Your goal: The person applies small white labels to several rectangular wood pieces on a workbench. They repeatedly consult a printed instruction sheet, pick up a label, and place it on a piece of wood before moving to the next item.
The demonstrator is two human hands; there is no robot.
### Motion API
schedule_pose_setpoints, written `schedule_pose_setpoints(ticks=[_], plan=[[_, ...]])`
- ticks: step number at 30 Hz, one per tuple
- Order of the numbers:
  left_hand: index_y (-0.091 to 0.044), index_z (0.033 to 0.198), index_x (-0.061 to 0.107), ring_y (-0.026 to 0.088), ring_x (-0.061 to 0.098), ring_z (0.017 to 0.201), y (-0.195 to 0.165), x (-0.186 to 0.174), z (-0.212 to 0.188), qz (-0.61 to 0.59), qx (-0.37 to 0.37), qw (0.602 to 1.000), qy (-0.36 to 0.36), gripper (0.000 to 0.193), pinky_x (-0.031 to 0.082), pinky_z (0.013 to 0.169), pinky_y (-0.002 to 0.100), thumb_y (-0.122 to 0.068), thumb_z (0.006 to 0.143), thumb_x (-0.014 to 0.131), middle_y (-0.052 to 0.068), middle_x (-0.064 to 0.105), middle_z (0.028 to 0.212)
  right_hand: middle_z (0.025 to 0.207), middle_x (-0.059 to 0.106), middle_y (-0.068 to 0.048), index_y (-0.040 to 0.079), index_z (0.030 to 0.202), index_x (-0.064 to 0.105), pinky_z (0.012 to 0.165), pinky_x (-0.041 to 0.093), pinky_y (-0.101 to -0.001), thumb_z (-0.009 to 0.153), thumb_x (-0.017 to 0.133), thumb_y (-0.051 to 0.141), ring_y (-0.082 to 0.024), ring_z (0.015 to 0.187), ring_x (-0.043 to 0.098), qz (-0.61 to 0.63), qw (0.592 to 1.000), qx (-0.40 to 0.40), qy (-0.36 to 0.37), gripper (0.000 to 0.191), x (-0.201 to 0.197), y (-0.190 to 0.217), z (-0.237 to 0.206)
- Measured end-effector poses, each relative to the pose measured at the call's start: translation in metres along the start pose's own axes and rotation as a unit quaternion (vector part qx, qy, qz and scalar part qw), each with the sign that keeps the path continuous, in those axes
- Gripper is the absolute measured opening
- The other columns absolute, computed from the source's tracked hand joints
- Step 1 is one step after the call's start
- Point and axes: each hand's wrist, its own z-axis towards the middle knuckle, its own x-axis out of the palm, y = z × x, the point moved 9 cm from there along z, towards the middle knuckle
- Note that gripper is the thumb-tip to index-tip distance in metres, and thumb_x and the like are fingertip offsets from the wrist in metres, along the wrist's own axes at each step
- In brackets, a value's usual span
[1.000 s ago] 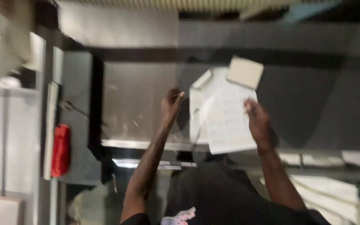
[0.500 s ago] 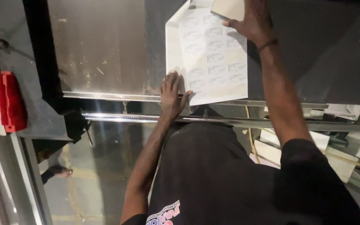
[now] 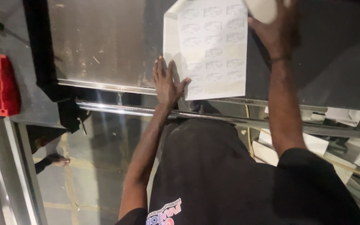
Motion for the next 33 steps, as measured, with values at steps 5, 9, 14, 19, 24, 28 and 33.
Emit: schedule_pose_setpoints(ticks=[5,9,14,19,24,28,33], plan=[[-0.004,0.149,0.045,0.046,0.038,0.138,0.007,0.011,-0.006,-0.01,-0.041,0.999,-0.011,0.097,0.034,0.114,0.06,-0.044,0.076,0.094,0.025,0.037,0.156,0.143,0.044,-0.016,0.024,0.147,0.064,0.099,0.041,-0.0593,0.082,0.096,0.055,-0.04,0.129,0.043,-0.164,0.957,0.228,0.067,0.079,-0.011,-0.081,-0.126],[-0.001,0.147,0.044,0.044,0.043,0.131,0.016,0.019,-0.006,-0.039,-0.079,0.996,-0.02,0.103,0.036,0.11,0.058,-0.035,0.067,0.098,0.024,0.042,0.151,0.143,0.04,-0.019,0.025,0.145,0.067,0.1,0.033,-0.0619,0.075,0.097,0.05,-0.04,0.129,0.038,-0.149,0.953,0.258,0.062,0.08,0.007,-0.084,-0.193],[-0.001,0.145,0.046,0.043,0.044,0.13,0.026,0.029,-0.003,-0.052,-0.123,0.991,-0.02,0.101,0.038,0.109,0.055,-0.031,0.066,0.101,0.025,0.046,0.144,0.146,0.038,-0.022,0.022,0.147,0.065,0.102,0.028,-0.0596,0.073,0.099,0.047,-0.041,0.133,0.034,-0.075,0.976,0.201,0.041,0.085,0.044,-0.047,-0.23],[0.003,0.144,0.046,0.044,0.044,0.13,0.03,0.029,-0.002,-0.077,-0.114,0.99,-0.037,0.099,0.04,0.108,0.054,-0.025,0.067,0.102,0.029,0.044,0.143,0.146,0.039,-0.022,0.021,0.149,0.066,0.102,0.028,-0.0595,0.074,0.099,0.047,-0.039,0.133,0.034,-0.053,0.98,0.189,0.047,0.087,0.058,-0.036,-0.245],[0.001,0.145,0.047,0.041,0.047,0.132,0.03,0.024,-0.001,-0.088,-0.114,0.989,-0.032,0.094,0.043,0.111,0.05,-0.017,0.069,0.099,0.026,0.046,0.144,0.147,0.04,-0.02,0.018,0.153,0.061,0.109,0.034,-0.056,0.08,0.101,0.048,-0.038,0.136,0.039,-0.005,0.989,0.148,0.02,0.089,0.042,-0.039,-0.219],[0.0,0.144,0.048,0.041,0.047,0.131,0.027,0.019,0.002,-0.098,-0.125,0.987,-0.029,0.093,0.044,0.109,0.049,-0.017,0.068,0.099,0.024,0.046,0.143,0.151,0.043,-0.016,0.018,0.152,0.06,0.104,0.042,-0.0546,0.081,0.099,0.049,-0.037,0.136,0.045,-0.038,0.994,0.095,0.043,0.087,0.037,-0.023,-0.171],[0.0,0.142,0.05,0.04,0.048,0.129,0.019,0.01,0.006,-0.095,-0.126,0.987,-0.028,0.092,0.044,0.108,0.049,-0.019,0.068,0.099,0.022,0.047,0.141,0.155,0.043,-0.016,0.017,0.154,0.058,0.1,0.047,-0.0523,0.086,0.093,0.046,-0.037,0.135,0.046,-0.033,0.998,-0.031,0.042,0.082,0.051,0.027,-0.098]])
